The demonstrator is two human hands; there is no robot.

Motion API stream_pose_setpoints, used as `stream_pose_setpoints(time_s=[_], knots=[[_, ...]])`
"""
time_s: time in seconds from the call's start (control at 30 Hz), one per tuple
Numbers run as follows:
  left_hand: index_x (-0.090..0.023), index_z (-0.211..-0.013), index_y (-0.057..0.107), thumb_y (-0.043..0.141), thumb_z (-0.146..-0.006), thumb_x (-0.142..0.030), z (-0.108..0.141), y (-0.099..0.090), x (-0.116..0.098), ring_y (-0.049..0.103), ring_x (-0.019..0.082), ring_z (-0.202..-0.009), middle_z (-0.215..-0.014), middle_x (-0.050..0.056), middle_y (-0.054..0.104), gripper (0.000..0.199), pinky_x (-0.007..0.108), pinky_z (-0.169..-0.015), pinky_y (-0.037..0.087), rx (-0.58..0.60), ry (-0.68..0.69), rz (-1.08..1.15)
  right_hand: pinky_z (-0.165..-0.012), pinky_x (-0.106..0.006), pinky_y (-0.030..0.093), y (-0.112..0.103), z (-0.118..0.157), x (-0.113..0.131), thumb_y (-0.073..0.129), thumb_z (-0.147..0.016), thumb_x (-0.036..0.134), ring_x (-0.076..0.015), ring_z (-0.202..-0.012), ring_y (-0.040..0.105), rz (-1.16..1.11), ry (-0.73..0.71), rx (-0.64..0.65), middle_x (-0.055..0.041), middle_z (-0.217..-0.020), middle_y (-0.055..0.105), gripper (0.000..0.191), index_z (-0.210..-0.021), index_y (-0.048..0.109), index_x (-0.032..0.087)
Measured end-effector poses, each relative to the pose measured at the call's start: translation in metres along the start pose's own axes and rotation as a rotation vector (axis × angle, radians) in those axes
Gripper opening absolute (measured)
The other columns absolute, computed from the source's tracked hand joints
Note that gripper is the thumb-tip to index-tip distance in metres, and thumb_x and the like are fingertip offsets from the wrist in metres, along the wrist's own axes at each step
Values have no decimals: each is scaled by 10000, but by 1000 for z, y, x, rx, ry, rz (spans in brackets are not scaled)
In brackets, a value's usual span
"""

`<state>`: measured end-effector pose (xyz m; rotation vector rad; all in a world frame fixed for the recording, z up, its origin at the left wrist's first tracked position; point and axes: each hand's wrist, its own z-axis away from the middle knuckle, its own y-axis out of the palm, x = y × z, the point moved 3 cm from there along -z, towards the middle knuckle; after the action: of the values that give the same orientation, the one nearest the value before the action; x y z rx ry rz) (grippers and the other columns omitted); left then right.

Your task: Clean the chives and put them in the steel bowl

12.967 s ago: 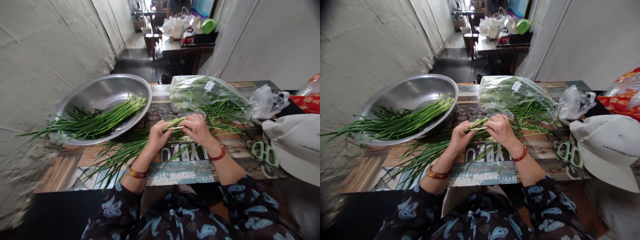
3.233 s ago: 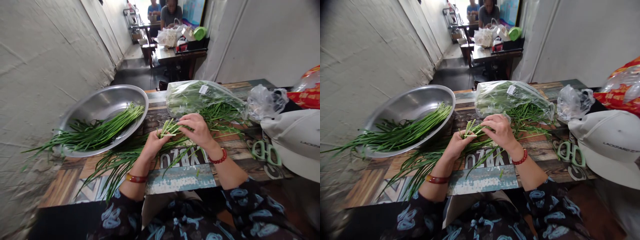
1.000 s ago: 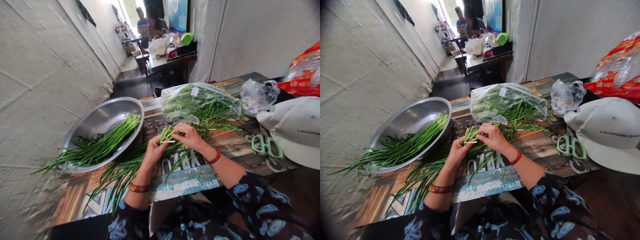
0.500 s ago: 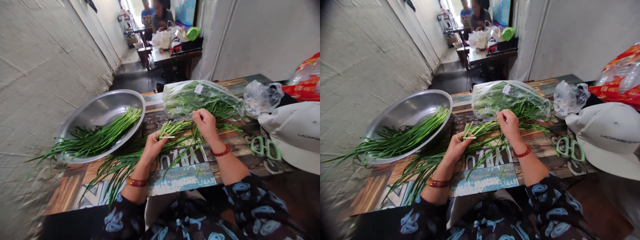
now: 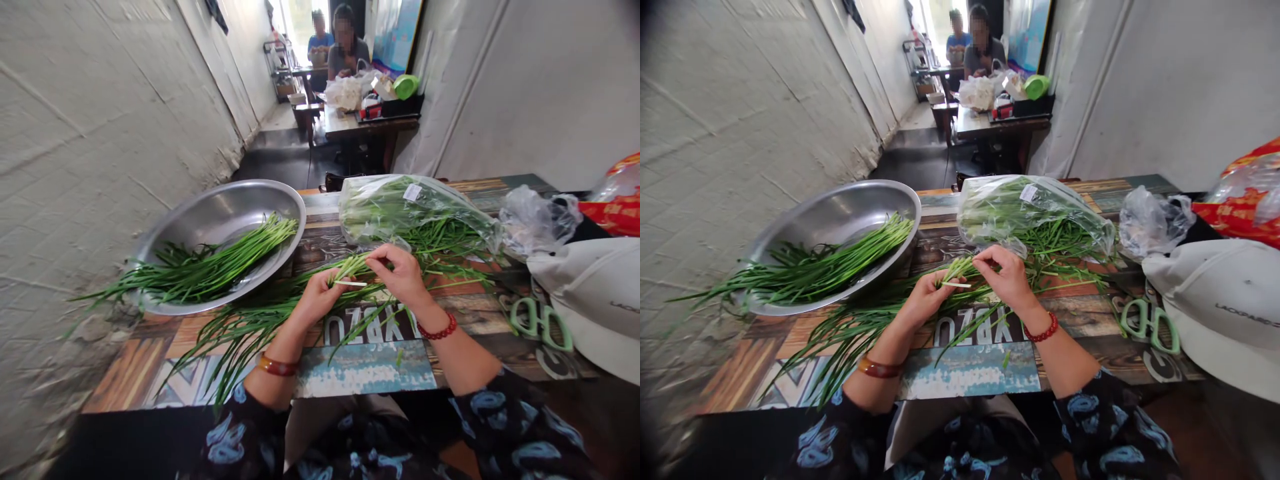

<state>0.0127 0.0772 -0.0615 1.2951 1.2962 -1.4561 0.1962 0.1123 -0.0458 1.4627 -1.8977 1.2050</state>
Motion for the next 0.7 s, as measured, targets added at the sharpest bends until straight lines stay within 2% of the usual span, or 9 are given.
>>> stream_pose_setpoints(time_s=[0.07,0.17,0.27,0.37,0.43,0.53,0.7], knots=[[-141,-773,720,620,-850,-501,0,1,-4,574,181,-767,-800,57,687,381,264,-731,430,53,39,-57,-656,-315,503,0,1,2,611,-873,327,-162,-679,628,5,-20,4,-12,-751,704,154,-779,691,235],[-151,-665,659,573,-880,-511,1,2,-7,513,147,-656,-672,28,621,429,247,-659,392,110,80,-128,-718,-335,530,-1,1,5,581,-906,343,-183,-756,669,-19,-50,51,-31,-809,734,188,-841,717,230],[-160,-665,617,550,-894,-517,1,3,-8,470,134,-606,-605,3,554,430,247,-628,360,126,90,-148,-868,-363,541,-3,2,9,483,-974,373,-203,-952,694,-89,-57,97,-68,-1015,749,285,-1025,722,226],[-166,-638,586,532,-895,-551,2,4,-10,465,134,-604,-612,5,549,466,251,-622,349,132,93,-150,-1037,-403,489,-2,5,16,351,-1018,436,-221,-1225,605,-162,-85,157,-95,-1356,623,452,-1367,555,235],[-167,-634,582,536,-885,-575,3,5,-12,469,137,-611,-616,6,550,481,252,-624,351,133,90,-146,-1140,-432,407,2,8,20,299,-1020,478,-228,-1362,491,-154,-143,248,-91,-1488,507,537,-1483,421,236],[-163,-638,576,539,-884,-571,3,6,-12,461,133,-608,-616,3,547,478,248,-613,351,120,99,-153,-1211,-441,319,10,13,23,282,-1022,471,-221,-1428,408,-93,-228,360,-84,-1533,452,560,-1521,358,230],[-157,-650,567,538,-907,-460,3,7,-9,466,133,-598,-613,0,557,398,245,-586,346,109,160,-233,-1195,-463,350,14,15,21,317,-1024,411,-226,-1415,424,5,-300,373,-112,-1501,484,524,-1510,360,219]])
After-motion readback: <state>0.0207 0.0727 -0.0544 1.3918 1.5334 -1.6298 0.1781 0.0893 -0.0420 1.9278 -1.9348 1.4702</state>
